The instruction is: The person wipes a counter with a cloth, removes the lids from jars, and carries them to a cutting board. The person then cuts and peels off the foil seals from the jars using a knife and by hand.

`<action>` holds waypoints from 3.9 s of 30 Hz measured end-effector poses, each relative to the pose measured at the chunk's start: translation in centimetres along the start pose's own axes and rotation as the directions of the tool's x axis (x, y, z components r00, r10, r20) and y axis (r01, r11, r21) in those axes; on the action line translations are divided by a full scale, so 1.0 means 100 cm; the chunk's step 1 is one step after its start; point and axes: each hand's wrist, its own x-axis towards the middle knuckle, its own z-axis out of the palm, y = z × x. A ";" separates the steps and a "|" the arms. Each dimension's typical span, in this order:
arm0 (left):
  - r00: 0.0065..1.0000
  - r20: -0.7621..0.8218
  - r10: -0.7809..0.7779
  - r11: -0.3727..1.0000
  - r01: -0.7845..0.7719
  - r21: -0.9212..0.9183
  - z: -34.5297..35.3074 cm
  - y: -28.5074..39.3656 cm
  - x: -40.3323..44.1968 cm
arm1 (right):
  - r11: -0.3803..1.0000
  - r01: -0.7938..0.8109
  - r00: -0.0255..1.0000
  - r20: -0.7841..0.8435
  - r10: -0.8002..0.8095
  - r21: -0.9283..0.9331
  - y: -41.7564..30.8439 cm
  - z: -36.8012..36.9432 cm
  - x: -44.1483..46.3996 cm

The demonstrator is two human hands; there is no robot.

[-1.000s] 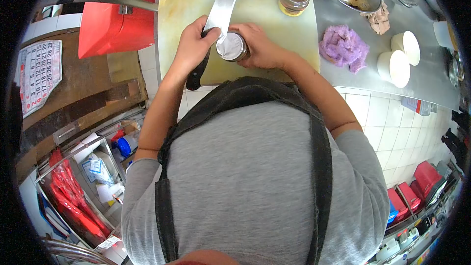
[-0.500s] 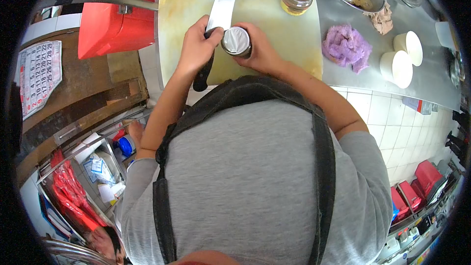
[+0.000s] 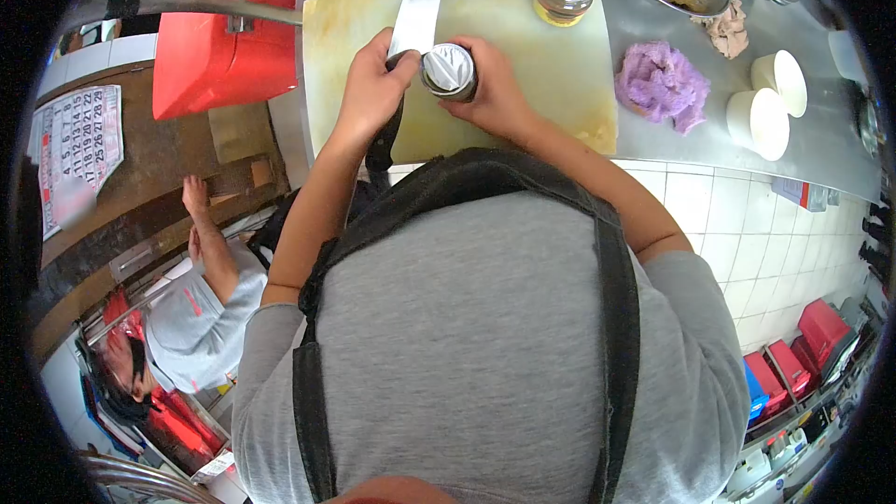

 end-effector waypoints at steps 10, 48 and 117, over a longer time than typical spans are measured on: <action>0.994 0.087 0.065 0.997 -0.067 0.023 -0.004 0.005 0.010 | 0.997 0.071 0.932 0.360 -0.052 -0.039 0.000 -0.044 0.025; 0.949 0.272 0.158 0.987 -0.161 -0.013 0.007 0.012 0.031 | 0.977 -0.067 0.954 0.300 0.004 0.201 -0.001 -0.043 0.018; 0.857 -0.234 0.459 0.828 -0.316 0.463 0.047 0.006 -0.022 | 0.125 -0.245 0.966 -0.252 -0.051 -0.962 0.002 -0.277 0.037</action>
